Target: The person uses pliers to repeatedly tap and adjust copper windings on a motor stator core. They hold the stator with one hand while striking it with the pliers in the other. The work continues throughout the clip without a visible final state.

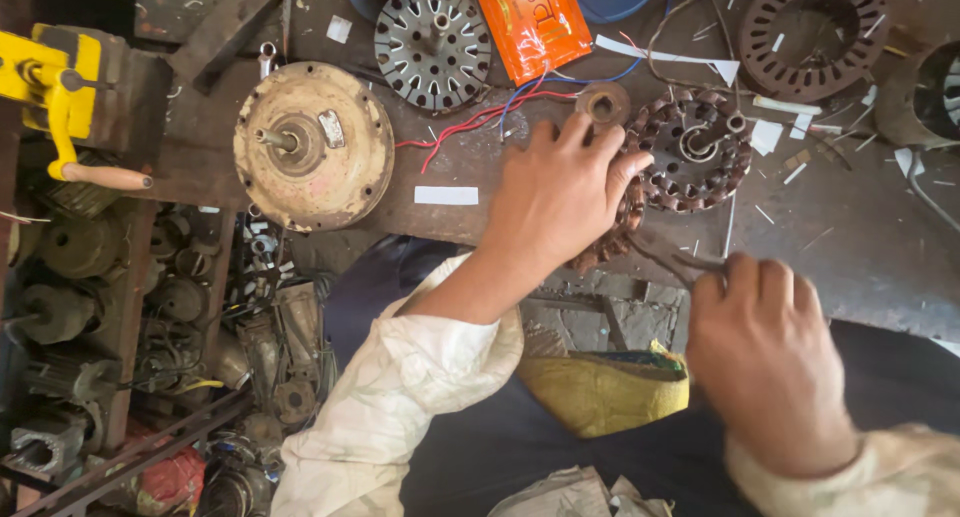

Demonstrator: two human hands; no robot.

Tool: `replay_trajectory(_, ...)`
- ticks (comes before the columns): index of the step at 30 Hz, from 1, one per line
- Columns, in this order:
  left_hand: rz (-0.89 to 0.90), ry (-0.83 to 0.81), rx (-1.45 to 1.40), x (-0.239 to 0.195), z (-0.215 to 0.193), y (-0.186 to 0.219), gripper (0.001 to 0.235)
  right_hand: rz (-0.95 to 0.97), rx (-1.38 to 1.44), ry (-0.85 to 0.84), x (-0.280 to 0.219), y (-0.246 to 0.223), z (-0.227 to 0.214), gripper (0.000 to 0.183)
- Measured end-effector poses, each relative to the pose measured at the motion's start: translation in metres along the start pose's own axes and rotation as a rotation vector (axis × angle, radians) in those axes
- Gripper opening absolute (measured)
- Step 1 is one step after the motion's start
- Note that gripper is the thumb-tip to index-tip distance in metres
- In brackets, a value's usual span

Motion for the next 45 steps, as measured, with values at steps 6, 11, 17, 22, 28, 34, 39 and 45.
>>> replay_trajectory(6, -0.019, -0.026, -0.141, 0.002, 0.007, -0.01, 0.033, -0.272, 0.426, 0.152, 0.027, 0.017, 0.001, 0.025)
replay_trajectory(11, -0.034, 0.019, -0.024, -0.001, 0.002, -0.002, 0.032, -0.211, 0.166, 0.23, 0.006, 0.01, -0.013, 0.017)
replay_trajectory(17, -0.044, -0.078, 0.009, -0.002, 0.014, 0.013, 0.03, -0.247, -0.088, -0.087, 0.01, 0.005, 0.011, 0.007)
replay_trajectory(22, -0.121, -0.155, -0.102, 0.011, 0.029, 0.0, 0.047, -0.225, 0.173, 0.14, 0.024, 0.017, -0.008, 0.013)
replay_trajectory(28, -0.204, -0.22, -0.216, 0.009, 0.042, -0.029, 0.06, -0.126, 0.167, 0.183, 0.022, 0.029, -0.023, 0.023)
replay_trajectory(34, -0.292, -0.245, -0.24, 0.005, 0.038, -0.034, 0.054, -0.101, -0.03, -0.025, 0.025, 0.023, -0.019, 0.028)
replay_trajectory(39, -0.337, -0.204, -0.236, 0.0, 0.031, -0.04, 0.056, -0.167, -0.059, 0.243, 0.019, 0.011, -0.043, 0.027)
replay_trajectory(45, -0.369, -0.238, -0.257, -0.002, 0.043, -0.042, 0.053, -0.13, 0.03, 0.139, 0.035, 0.026, -0.023, 0.025)
Point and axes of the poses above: each hand's wrist, its own x-axis towards the middle knuckle, its own z-axis out of the palm, y = z × x, the point moved 9 cm from there along x, towards the middle knuckle, and after that the axes turned 10 degrees about z, right-handed, at the moved point
